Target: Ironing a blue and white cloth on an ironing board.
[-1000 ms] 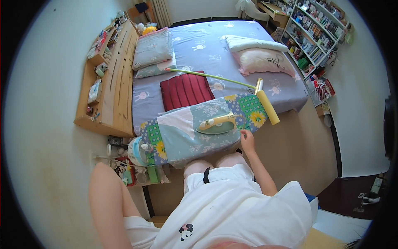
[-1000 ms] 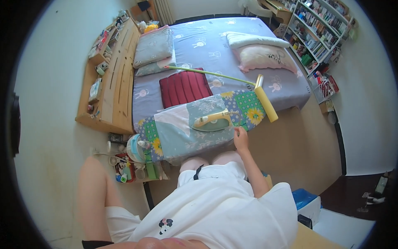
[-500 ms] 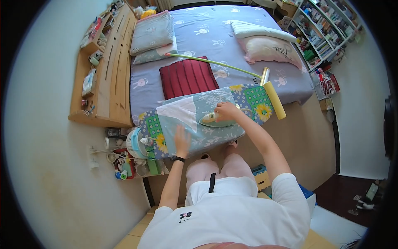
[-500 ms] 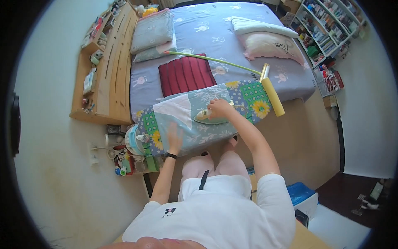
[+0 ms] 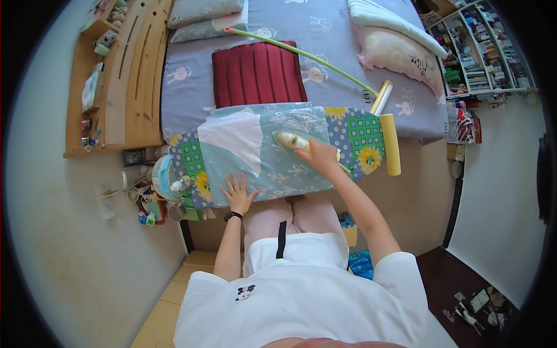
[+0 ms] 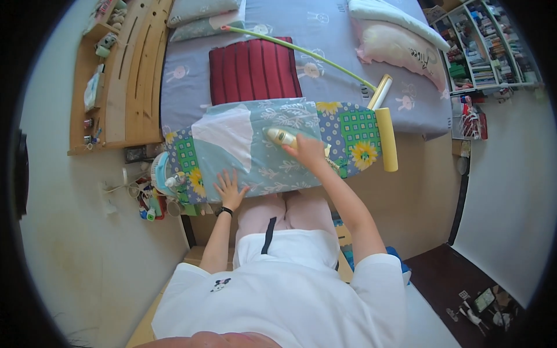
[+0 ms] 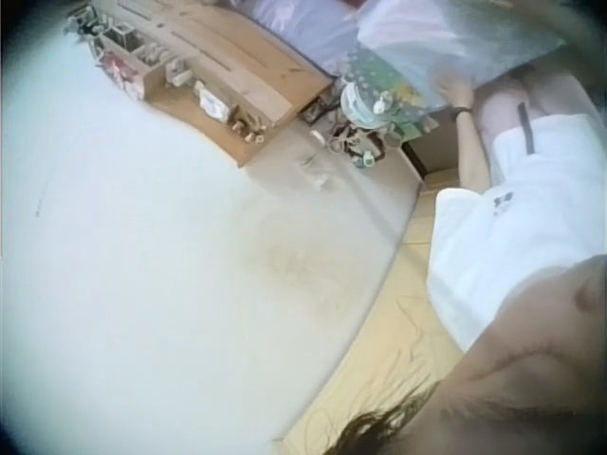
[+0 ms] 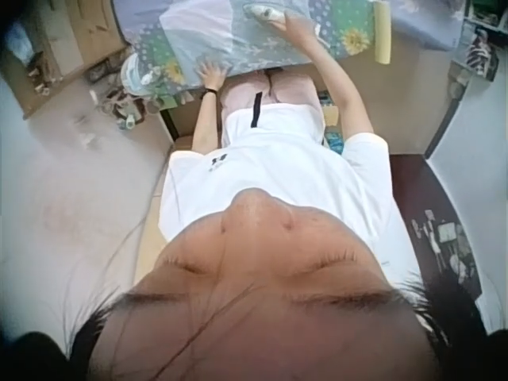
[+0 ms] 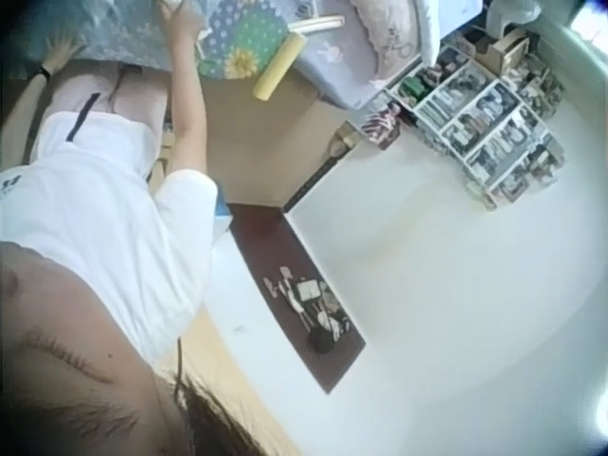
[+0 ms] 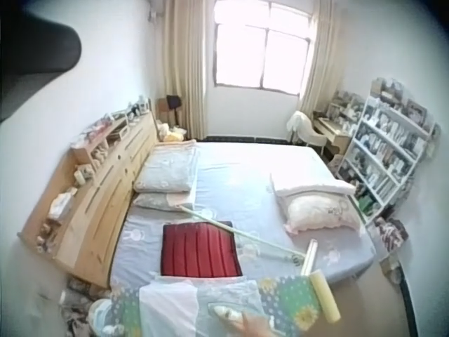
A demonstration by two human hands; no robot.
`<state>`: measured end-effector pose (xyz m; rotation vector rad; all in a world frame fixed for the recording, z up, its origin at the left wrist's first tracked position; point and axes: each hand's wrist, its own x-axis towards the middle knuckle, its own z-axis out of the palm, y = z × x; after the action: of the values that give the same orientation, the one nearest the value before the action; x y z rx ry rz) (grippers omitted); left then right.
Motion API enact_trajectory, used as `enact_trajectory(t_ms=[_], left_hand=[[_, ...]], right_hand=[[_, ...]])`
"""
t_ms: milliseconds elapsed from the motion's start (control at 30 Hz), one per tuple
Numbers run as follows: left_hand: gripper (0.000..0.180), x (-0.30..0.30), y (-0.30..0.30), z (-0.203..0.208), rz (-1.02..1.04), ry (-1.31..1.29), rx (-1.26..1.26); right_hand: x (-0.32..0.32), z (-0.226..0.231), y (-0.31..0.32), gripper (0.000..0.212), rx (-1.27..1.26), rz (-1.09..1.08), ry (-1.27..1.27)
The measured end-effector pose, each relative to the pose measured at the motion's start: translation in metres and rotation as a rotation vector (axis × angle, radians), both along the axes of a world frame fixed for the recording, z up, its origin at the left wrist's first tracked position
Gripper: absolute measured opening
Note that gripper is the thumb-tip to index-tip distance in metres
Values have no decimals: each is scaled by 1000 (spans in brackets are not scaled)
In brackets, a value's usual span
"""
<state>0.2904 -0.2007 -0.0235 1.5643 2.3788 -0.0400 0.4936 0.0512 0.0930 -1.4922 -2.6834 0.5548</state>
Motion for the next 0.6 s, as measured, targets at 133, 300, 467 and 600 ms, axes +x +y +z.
enact_trajectory(t_ms=[133,300,467,600], left_hand=[[85,1,5,6,16,-39,-17],[87,2,11,27,50,-85,-168],[99,-20,-18,35,304,-131,-99],[87,-32,-49,37,694,-113,259]], right_hand=[[10,3,32,54,-18,-99,-4],[43,5,73,54,39,-232,-56],[65,29,92,54,25,-325,-134],[66,53,68,52,-37,-288,-55]])
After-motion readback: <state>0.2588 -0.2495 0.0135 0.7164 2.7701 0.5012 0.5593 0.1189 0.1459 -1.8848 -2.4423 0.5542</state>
